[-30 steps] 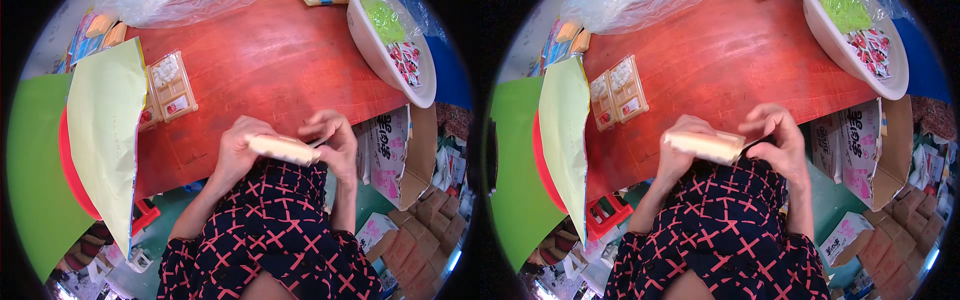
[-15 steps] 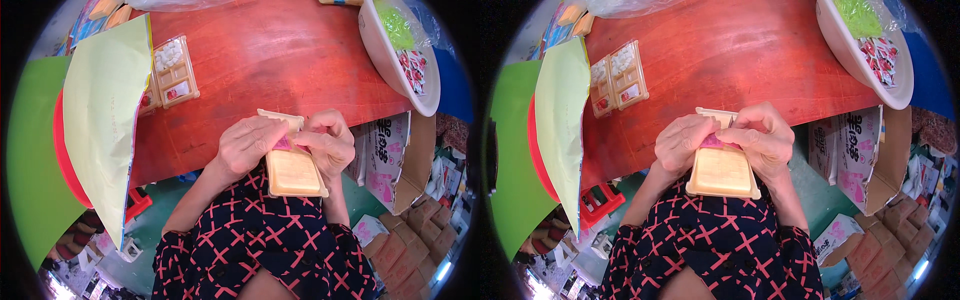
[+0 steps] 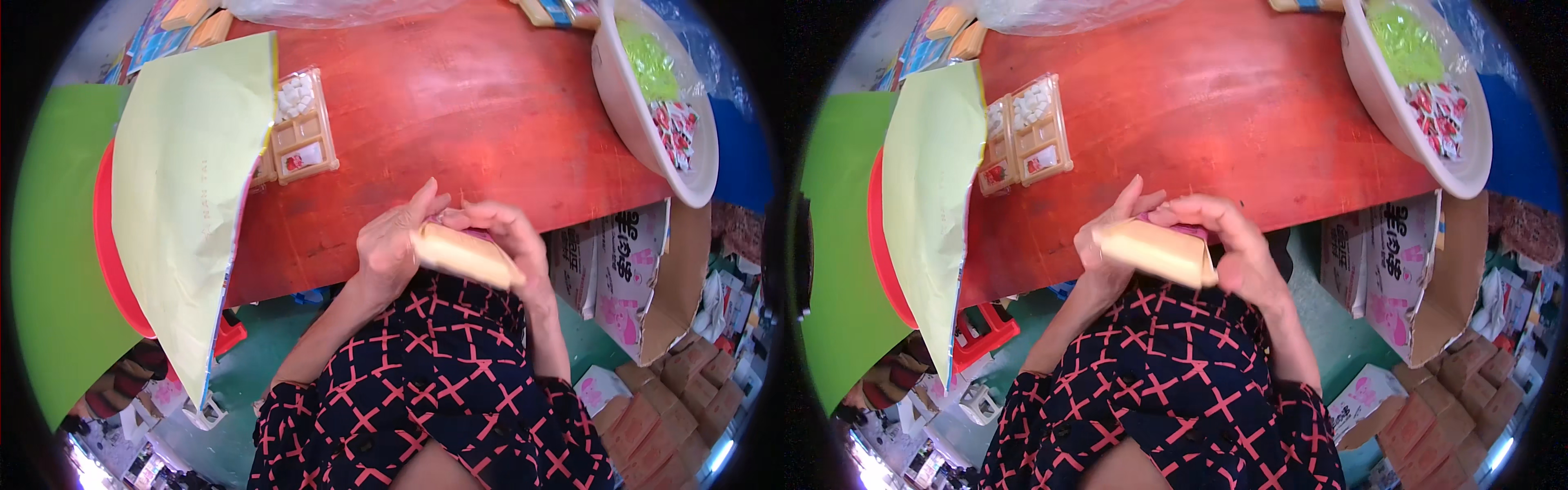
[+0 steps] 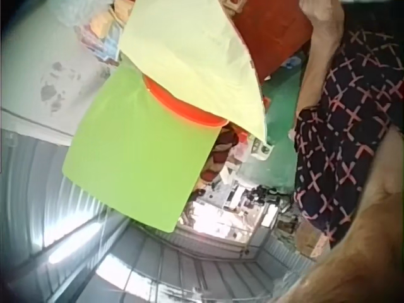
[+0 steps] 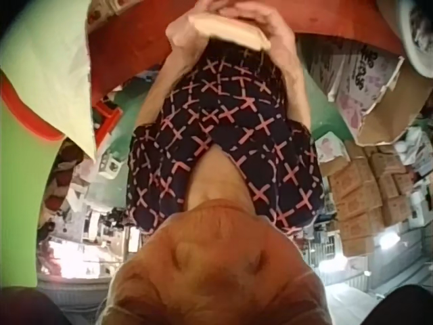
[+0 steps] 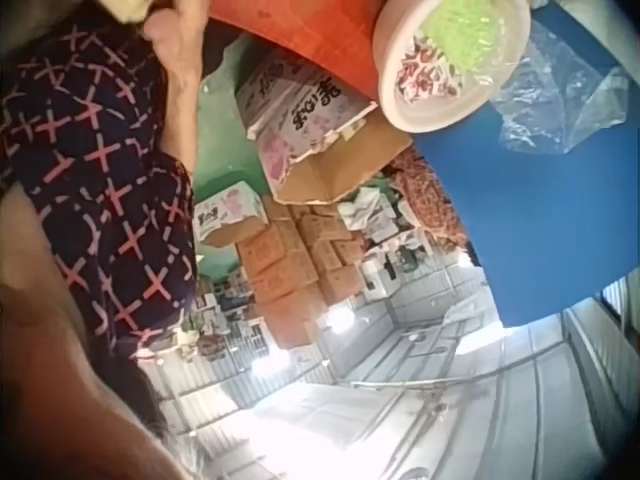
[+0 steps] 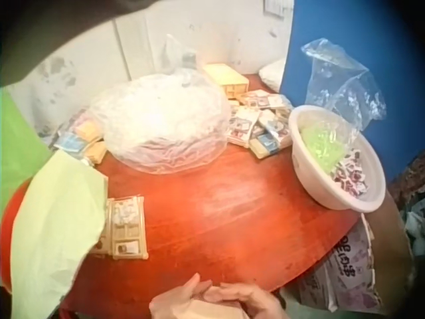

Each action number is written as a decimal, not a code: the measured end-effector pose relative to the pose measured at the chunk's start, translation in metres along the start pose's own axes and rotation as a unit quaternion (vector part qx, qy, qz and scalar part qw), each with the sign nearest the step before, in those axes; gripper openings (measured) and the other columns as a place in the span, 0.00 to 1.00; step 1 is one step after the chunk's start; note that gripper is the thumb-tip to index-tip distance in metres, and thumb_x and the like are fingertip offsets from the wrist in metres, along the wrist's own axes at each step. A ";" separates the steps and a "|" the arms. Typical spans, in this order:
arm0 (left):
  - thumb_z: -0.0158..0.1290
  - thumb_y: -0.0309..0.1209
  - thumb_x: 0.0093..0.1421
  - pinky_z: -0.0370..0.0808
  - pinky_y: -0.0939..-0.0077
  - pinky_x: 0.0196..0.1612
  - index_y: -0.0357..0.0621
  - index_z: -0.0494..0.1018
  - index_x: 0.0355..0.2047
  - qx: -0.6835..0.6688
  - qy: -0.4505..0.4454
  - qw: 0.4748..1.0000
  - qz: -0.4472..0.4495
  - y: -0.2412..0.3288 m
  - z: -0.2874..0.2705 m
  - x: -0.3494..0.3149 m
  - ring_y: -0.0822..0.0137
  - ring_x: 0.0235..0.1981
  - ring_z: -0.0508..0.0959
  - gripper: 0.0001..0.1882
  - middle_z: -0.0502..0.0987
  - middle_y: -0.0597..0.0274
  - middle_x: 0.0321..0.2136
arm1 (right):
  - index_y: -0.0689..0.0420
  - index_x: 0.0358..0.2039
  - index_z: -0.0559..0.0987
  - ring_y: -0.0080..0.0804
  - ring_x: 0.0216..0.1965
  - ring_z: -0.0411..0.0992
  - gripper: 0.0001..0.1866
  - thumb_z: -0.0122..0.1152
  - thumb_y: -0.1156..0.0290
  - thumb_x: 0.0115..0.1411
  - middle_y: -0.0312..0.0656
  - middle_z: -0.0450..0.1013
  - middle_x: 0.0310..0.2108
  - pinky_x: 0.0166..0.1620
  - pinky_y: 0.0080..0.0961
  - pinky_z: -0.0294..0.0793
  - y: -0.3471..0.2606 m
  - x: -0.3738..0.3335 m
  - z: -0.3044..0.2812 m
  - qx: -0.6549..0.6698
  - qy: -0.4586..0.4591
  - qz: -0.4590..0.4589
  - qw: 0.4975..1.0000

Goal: The recorder is peeling labels from a large sheet and applying them to small yellow plastic trays containing white rectangular items.

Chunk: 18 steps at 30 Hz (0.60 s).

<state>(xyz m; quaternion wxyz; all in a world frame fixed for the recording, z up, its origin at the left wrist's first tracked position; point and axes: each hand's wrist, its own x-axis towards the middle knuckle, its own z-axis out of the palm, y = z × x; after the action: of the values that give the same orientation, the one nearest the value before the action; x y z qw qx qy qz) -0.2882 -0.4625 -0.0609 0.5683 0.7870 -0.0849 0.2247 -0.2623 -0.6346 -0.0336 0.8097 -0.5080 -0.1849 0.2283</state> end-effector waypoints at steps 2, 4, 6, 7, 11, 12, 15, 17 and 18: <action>0.59 0.20 0.49 0.79 0.72 0.36 0.28 0.69 0.49 -0.038 -0.018 0.993 -0.108 0.004 -0.001 -0.003 0.59 0.33 0.82 0.25 0.80 0.47 0.33 | 0.64 0.51 0.68 0.36 0.50 0.71 0.27 0.65 0.66 0.53 0.50 0.73 0.45 0.53 0.33 0.68 -0.001 0.002 -0.005 -0.304 -0.040 -0.012 0.952; 0.60 0.20 0.49 0.78 0.72 0.39 0.33 0.70 0.49 0.019 -0.053 0.993 -0.108 0.008 -0.003 -0.003 0.61 0.35 0.81 0.25 0.79 0.50 0.35 | 0.65 0.44 0.72 0.31 0.42 0.74 0.17 0.61 0.78 0.53 0.49 0.74 0.43 0.44 0.27 0.73 0.009 0.004 0.004 -0.346 0.055 -0.035 0.936; 0.58 0.20 0.50 0.77 0.72 0.42 0.37 0.65 0.56 -0.040 -0.088 0.960 -0.262 0.012 -0.007 -0.001 0.60 0.39 0.80 0.30 0.78 0.49 0.38 | 0.66 0.42 0.72 0.27 0.39 0.74 0.13 0.57 0.82 0.54 0.46 0.74 0.41 0.41 0.23 0.74 0.016 0.014 0.006 -0.260 0.118 -0.015 0.958; 0.57 0.20 0.51 0.75 0.71 0.46 0.38 0.56 0.61 -0.163 -0.083 0.935 -0.303 0.010 -0.009 0.002 0.58 0.46 0.77 0.36 0.73 0.46 0.48 | 0.66 0.42 0.71 0.25 0.38 0.74 0.12 0.55 0.83 0.55 0.44 0.75 0.39 0.41 0.22 0.74 0.016 0.022 0.004 -0.214 0.126 -0.018 0.969; 0.50 0.17 0.56 0.69 0.74 0.52 0.39 0.50 0.63 -0.148 -0.059 0.949 -0.273 0.008 -0.025 0.003 0.65 0.54 0.69 0.35 0.60 0.51 0.60 | 0.65 0.52 0.64 0.26 0.46 0.68 0.22 0.57 0.76 0.57 0.41 0.67 0.45 0.48 0.23 0.70 -0.015 0.085 -0.032 -0.186 0.164 -0.021 0.969; 0.50 0.17 0.56 0.70 0.74 0.51 0.39 0.51 0.63 -0.195 -0.050 0.932 -0.300 0.008 -0.030 0.001 0.65 0.53 0.70 0.35 0.61 0.52 0.59 | 0.66 0.53 0.63 0.28 0.48 0.66 0.26 0.60 0.73 0.56 0.41 0.67 0.46 0.52 0.24 0.66 -0.026 0.122 -0.048 -0.293 0.170 -0.169 0.926; 0.51 0.17 0.56 0.72 0.74 0.49 0.38 0.54 0.61 -0.179 -0.024 0.932 -0.315 0.014 -0.048 -0.013 0.66 0.48 0.74 0.32 0.66 0.50 0.55 | 0.67 0.57 0.61 0.31 0.49 0.64 0.31 0.62 0.71 0.56 0.46 0.64 0.50 0.54 0.26 0.63 -0.087 0.200 -0.082 -0.306 0.259 -0.176 0.899; 0.50 0.17 0.56 0.73 0.74 0.48 0.38 0.55 0.60 -0.089 -0.007 0.958 -0.272 0.021 -0.062 -0.024 0.66 0.46 0.75 0.32 0.68 0.50 0.53 | 0.65 0.59 0.60 0.32 0.54 0.62 0.31 0.60 0.69 0.57 0.48 0.62 0.54 0.57 0.27 0.61 -0.101 0.214 -0.074 -0.351 0.288 -0.231 0.860; 0.50 0.16 0.56 0.73 0.74 0.47 0.38 0.57 0.59 -0.062 0.028 0.964 -0.255 0.025 -0.069 -0.029 0.66 0.45 0.76 0.30 0.70 0.51 0.52 | 0.64 0.60 0.60 0.32 0.56 0.61 0.32 0.58 0.68 0.58 0.48 0.61 0.57 0.58 0.28 0.60 -0.107 0.218 -0.063 -0.351 0.349 -0.224 0.839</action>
<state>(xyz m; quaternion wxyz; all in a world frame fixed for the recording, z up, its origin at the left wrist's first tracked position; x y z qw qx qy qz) -0.3411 -0.4106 -0.0350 0.6568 0.7389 0.1213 0.0888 -0.0292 -0.6006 0.0517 0.6170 -0.7491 -0.0662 -0.2319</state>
